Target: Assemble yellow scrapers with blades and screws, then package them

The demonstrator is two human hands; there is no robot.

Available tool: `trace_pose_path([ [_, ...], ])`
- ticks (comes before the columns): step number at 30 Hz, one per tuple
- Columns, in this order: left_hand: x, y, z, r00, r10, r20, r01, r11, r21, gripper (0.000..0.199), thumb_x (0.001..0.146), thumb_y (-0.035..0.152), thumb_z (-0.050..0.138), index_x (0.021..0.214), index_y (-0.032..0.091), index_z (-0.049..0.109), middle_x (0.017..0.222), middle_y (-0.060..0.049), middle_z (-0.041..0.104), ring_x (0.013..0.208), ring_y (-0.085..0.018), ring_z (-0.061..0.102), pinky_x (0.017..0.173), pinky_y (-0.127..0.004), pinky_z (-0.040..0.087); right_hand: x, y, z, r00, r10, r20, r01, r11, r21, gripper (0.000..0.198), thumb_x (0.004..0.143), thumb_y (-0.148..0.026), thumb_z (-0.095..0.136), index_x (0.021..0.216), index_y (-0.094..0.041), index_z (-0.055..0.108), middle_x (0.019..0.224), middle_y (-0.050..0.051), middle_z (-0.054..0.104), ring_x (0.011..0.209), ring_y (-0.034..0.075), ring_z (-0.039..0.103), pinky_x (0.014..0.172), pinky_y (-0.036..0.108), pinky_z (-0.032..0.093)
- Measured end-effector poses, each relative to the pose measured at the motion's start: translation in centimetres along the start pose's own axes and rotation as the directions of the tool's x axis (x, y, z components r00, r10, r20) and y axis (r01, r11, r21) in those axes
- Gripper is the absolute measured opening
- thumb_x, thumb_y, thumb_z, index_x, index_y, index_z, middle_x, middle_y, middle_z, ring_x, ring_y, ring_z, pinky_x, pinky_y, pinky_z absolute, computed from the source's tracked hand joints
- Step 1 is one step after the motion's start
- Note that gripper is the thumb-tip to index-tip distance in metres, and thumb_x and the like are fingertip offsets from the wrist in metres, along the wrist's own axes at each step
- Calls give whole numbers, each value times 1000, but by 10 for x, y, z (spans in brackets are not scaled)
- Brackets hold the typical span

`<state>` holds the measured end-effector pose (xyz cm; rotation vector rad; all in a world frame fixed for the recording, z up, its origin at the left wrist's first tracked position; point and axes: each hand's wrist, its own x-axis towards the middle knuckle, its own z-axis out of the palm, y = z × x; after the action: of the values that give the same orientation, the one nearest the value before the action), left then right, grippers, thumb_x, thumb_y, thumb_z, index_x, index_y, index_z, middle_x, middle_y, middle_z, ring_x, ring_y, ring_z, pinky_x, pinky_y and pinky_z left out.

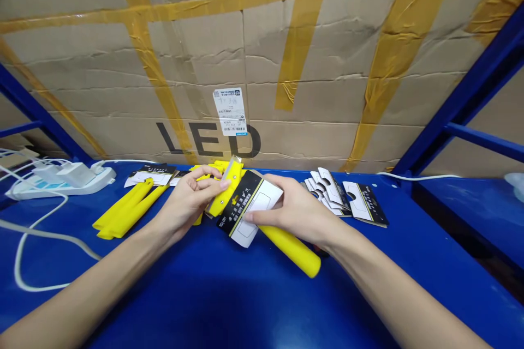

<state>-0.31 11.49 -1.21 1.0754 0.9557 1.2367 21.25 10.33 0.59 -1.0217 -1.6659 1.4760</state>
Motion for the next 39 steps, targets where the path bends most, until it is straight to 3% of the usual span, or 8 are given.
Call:
trace_pose_path([
  [4, 2, 1, 1, 999, 30, 32, -28, 999, -41, 22, 79, 33, 80, 87, 14, 74, 94, -8, 77, 87, -17, 70, 82, -26, 54, 18, -16, 7, 994, -81, -67, 76, 994, -83, 35, 69, -26, 85, 103, -23, 73, 91, 1, 76, 75, 18, 67, 62, 26, 52],
  [8, 5, -1, -2, 988, -147, 38, 151, 930, -335, 29, 96, 39, 56, 108, 16, 69, 109, -14, 74, 100, -24, 71, 94, -39, 53, 33, -26, 12, 970, -61, -236, 102, 981, 167, 34, 66, -28, 88, 94, -20, 71, 97, 5, 76, 85, 22, 71, 69, 31, 58],
  [14, -6, -5, 1, 863, -290, 413, 417, 871, -259, 52, 101, 53, 38, 125, 12, 59, 87, -15, 73, 90, -26, 72, 90, -41, 52, 52, -33, 10, 923, -47, -382, 197, 911, 363, 27, 77, -25, 80, 101, -20, 69, 119, 7, 72, 116, 28, 65, 94, 38, 59],
  [19, -5, 3, -9, 907, -179, 381, 181, 983, 30, 38, 96, 49, 55, 115, 17, 65, 58, 4, 49, 50, -10, 48, 59, -25, 46, 62, -24, -12, 899, -68, -433, 191, 950, 247, 25, 78, -29, 79, 98, -22, 66, 121, 9, 70, 114, 31, 65, 87, 42, 62],
  [25, 4, 18, -29, 914, -124, 387, -42, 919, 393, 32, 92, 49, 59, 87, 18, 65, 73, -3, 64, 62, -14, 60, 62, -27, 48, 66, -18, -23, 877, -34, -480, 187, 943, 276, 34, 65, -28, 88, 86, -25, 61, 91, 2, 72, 85, 23, 70, 67, 37, 60],
  [29, 2, 26, -36, 932, 14, 361, -260, 719, 645, 35, 90, 49, 62, 108, 20, 66, 77, -2, 67, 64, -14, 58, 56, -25, 41, 73, -20, -17, 917, -53, -394, 166, 952, 259, 39, 61, -30, 90, 83, -22, 60, 80, 1, 72, 66, 18, 66, 53, 29, 51],
  [32, 2, 40, -49, 924, 82, 375, -366, 476, 799, 33, 94, 49, 55, 98, 20, 70, 85, -3, 68, 72, -16, 58, 62, -26, 40, 86, -25, -12, 930, -146, -338, 200, 971, 130, 39, 60, -32, 90, 86, -21, 64, 76, 4, 73, 65, 19, 66, 51, 28, 47],
  [39, -5, 79, -112, 962, 123, 245, -272, 309, 911, 34, 86, 51, 65, 100, 22, 75, 89, -3, 72, 76, -18, 60, 66, -26, 41, 150, -40, 31, 961, -225, -164, 208, 971, -117, 19, 78, -18, 75, 95, -18, 68, 78, 6, 74, 71, 19, 67, 62, 32, 50],
])
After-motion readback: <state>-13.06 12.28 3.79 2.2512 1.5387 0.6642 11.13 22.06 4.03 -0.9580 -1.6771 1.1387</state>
